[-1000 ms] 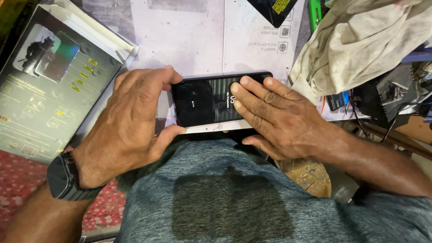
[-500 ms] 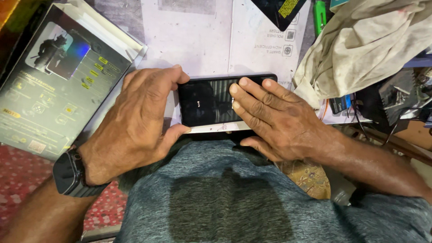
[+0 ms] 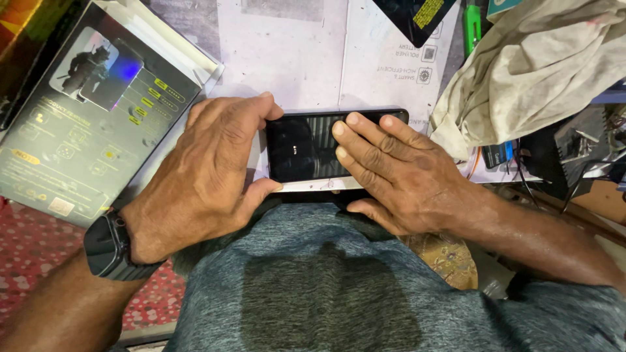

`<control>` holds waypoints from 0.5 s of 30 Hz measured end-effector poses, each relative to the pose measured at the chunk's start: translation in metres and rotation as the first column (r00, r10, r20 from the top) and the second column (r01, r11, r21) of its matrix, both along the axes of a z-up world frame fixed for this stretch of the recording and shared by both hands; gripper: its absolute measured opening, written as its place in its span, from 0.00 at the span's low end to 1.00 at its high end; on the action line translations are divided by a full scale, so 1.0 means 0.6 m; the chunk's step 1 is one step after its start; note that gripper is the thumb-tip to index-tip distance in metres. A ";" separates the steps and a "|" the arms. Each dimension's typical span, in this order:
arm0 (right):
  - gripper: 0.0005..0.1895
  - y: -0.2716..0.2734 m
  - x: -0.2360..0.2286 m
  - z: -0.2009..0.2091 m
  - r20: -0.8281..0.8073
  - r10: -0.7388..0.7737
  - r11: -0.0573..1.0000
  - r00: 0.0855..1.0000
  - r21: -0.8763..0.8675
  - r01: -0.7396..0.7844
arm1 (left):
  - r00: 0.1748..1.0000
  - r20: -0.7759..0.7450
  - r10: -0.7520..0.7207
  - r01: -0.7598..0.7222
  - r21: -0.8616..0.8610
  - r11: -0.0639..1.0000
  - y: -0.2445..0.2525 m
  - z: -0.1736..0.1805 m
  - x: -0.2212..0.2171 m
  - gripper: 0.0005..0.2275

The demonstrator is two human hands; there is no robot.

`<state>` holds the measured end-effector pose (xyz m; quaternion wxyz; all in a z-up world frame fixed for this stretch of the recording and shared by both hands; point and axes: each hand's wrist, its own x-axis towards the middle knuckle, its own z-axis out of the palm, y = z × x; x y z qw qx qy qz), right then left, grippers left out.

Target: The person holds a black smartphone and repeatedly wipes its screen with a light-colored cloth. They rotate the device and use different hand positions to clean the surface, occasionally pausing to inspect the screen.

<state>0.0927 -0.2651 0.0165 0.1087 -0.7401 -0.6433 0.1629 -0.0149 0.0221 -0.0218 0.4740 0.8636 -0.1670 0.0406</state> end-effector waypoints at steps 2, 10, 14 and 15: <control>0.38 0.002 0.000 0.001 0.006 0.000 1.000 1.000 0.005 0.000 | 1.000 0.003 -0.001 0.001 0.006 1.000 0.000 0.000 0.000 0.47; 0.38 0.006 0.000 -0.004 0.037 0.016 1.000 0.999 0.010 -0.016 | 1.000 0.015 -0.007 0.007 0.013 1.000 0.004 -0.003 0.000 0.46; 0.38 0.008 -0.002 -0.007 0.050 0.021 1.000 0.999 0.008 -0.022 | 1.000 0.005 -0.009 0.008 0.013 1.000 0.006 -0.002 -0.003 0.45; 0.38 0.009 -0.003 -0.007 0.051 0.021 1.000 0.998 0.006 -0.021 | 1.000 0.004 -0.011 0.011 0.012 1.000 0.007 -0.001 -0.003 0.45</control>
